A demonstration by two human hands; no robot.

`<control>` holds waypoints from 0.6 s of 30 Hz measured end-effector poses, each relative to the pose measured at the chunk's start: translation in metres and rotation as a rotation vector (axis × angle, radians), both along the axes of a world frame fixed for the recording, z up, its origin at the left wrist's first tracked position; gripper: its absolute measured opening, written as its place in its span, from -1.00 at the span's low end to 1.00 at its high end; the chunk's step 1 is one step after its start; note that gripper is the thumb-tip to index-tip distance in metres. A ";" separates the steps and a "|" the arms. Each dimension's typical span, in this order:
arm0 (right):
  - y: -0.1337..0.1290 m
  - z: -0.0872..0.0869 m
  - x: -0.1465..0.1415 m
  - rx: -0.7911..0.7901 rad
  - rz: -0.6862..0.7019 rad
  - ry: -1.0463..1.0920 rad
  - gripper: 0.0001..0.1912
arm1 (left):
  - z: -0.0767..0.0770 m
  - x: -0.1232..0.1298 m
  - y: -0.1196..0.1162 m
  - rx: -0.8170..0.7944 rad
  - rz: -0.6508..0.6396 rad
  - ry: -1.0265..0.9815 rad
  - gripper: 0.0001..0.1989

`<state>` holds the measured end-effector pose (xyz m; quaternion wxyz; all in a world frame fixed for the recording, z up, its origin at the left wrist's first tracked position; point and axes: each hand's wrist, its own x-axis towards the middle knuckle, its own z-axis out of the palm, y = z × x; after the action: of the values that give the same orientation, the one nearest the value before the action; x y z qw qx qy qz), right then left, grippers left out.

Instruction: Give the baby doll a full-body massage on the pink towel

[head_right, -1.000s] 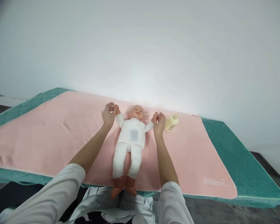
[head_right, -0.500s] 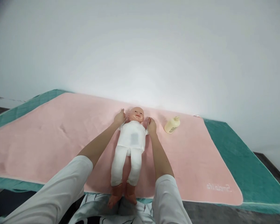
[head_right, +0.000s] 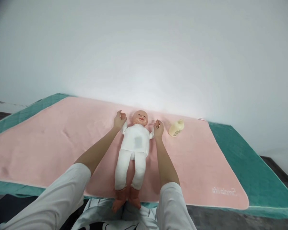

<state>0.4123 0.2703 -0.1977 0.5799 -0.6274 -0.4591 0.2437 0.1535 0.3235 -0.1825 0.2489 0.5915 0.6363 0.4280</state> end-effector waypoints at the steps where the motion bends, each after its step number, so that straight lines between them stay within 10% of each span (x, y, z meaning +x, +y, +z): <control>1: -0.003 0.002 0.002 0.009 -0.025 0.002 -0.49 | 0.003 -0.003 -0.004 0.041 0.012 -0.048 -0.30; 10: -0.087 0.010 0.018 0.172 0.000 0.092 -0.34 | 0.024 -0.047 -0.090 0.246 -0.114 -0.116 -0.53; 18: -0.176 -0.017 0.005 -0.114 -0.011 -0.089 -0.57 | -0.009 -0.064 -0.166 0.228 -0.159 0.134 -0.73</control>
<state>0.4170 0.0945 -0.2147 0.5234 -0.6721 -0.4663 0.2384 0.0898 0.1571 -0.1913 0.1703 0.6918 0.5500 0.4357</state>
